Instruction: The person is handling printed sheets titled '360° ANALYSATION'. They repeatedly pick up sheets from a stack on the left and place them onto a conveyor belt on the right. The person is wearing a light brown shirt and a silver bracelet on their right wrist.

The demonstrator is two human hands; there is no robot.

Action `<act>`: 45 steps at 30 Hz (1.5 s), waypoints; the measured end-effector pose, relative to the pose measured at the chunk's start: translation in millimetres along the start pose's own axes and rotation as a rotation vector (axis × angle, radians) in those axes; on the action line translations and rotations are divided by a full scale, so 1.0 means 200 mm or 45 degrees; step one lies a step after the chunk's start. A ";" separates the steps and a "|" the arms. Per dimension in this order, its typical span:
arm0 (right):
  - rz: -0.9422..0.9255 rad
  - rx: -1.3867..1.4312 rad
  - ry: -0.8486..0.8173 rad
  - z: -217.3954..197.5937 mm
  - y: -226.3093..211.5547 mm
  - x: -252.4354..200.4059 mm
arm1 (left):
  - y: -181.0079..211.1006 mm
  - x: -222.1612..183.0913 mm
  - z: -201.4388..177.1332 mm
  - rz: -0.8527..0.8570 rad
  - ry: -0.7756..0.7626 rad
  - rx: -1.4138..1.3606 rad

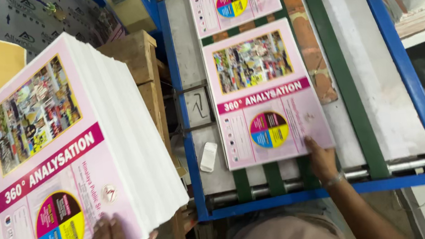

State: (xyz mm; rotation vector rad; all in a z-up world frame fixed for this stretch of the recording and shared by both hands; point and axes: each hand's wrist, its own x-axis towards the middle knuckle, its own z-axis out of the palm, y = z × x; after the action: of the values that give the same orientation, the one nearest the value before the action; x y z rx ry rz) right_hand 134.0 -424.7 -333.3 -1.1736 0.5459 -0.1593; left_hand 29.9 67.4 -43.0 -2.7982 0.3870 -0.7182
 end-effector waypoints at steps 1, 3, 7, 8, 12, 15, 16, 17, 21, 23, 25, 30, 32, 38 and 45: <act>-0.075 -0.022 -0.006 0.02 0.02 0.02 | 0.00 0.00 -0.01 0.052 0.015 -0.049; -0.188 -0.011 -0.036 0.10 0.03 0.14 | 0.01 -0.03 -0.05 0.004 0.001 -0.079; -0.345 0.059 -0.030 0.27 0.01 0.39 | -0.03 -0.03 -0.11 0.034 -0.113 -0.180; -0.338 0.052 -0.007 0.32 0.01 0.45 | -0.05 -0.01 -0.13 0.050 -0.165 -0.200; -0.054 0.154 0.051 0.42 0.04 0.66 | -0.08 0.04 -0.19 0.076 -0.317 -0.270; 0.151 0.202 -0.045 0.42 0.05 0.67 | -0.17 0.07 -0.28 0.076 -0.339 -0.444; 0.181 0.199 -0.100 0.42 0.03 0.66 | -0.21 0.08 -0.30 0.073 -0.332 -0.521; 0.176 0.179 -0.115 0.43 0.02 0.61 | -0.23 0.09 -0.33 0.020 -0.257 -0.515; 0.241 0.196 -0.319 0.54 -0.18 0.18 | -0.05 0.25 -0.31 -0.162 0.213 -0.379; 0.225 0.198 -0.774 0.63 -0.31 -0.13 | 0.21 0.29 -0.25 -0.128 0.199 -0.333; 0.153 0.280 -1.349 0.71 -0.45 -0.47 | 0.48 0.34 -0.19 -0.037 -0.040 -0.307; 0.316 0.453 -0.849 0.88 -0.63 -0.78 | 0.79 0.39 -0.26 0.203 -0.169 -0.537; 0.194 0.434 -0.543 0.88 -0.60 -0.64 | 0.76 0.39 -0.33 0.245 -0.069 -0.569; -0.027 0.327 -0.013 0.35 -0.33 -0.14 | 0.32 0.28 -0.40 -0.203 -0.019 0.054; -0.106 0.065 0.042 -0.14 0.01 -0.25 | 0.19 0.19 -0.35 -0.258 -0.014 0.018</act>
State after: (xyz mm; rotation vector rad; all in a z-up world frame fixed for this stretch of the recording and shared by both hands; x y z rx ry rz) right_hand 76.4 -427.5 -325.7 -1.1459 0.5192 -0.2632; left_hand 19.3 10.1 22.2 -2.8542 0.0958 -0.7433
